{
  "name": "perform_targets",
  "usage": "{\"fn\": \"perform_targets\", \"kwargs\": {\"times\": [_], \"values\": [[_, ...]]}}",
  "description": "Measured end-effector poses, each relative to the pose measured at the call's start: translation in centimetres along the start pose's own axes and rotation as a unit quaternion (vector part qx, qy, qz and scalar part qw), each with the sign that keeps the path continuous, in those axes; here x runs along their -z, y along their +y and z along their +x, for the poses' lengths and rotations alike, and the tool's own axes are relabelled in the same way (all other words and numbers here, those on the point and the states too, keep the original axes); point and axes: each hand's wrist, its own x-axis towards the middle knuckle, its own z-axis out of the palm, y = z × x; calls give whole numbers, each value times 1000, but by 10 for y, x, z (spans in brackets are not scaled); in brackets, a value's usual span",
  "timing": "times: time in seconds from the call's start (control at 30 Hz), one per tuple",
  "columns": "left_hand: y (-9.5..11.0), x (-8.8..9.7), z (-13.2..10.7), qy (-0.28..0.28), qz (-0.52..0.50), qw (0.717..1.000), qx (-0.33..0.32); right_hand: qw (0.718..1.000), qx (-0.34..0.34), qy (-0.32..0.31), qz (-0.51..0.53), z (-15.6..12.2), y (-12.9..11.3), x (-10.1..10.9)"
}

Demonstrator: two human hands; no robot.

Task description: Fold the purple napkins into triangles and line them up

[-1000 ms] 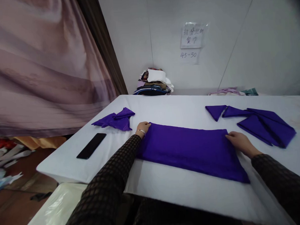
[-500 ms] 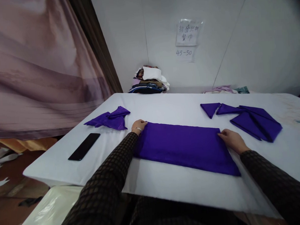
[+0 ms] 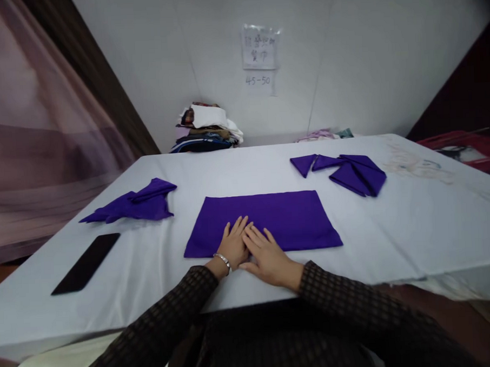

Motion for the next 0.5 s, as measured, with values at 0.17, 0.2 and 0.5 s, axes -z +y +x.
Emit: {"fn": "perform_targets", "kwargs": {"times": [0.17, 0.2, 0.5], "values": [[-8, -8, 6, -10, 26, 999, 22, 998, -54, -17, -27, -16, 22, -1], [-9, -8, 7, -11, 30, 999, 24, 997, -65, -15, -37, -25, 29, 3], [-6, -8, 8, -17, 68, 997, 34, 950, -239, 31, -201, -143, 98, 50]]}}
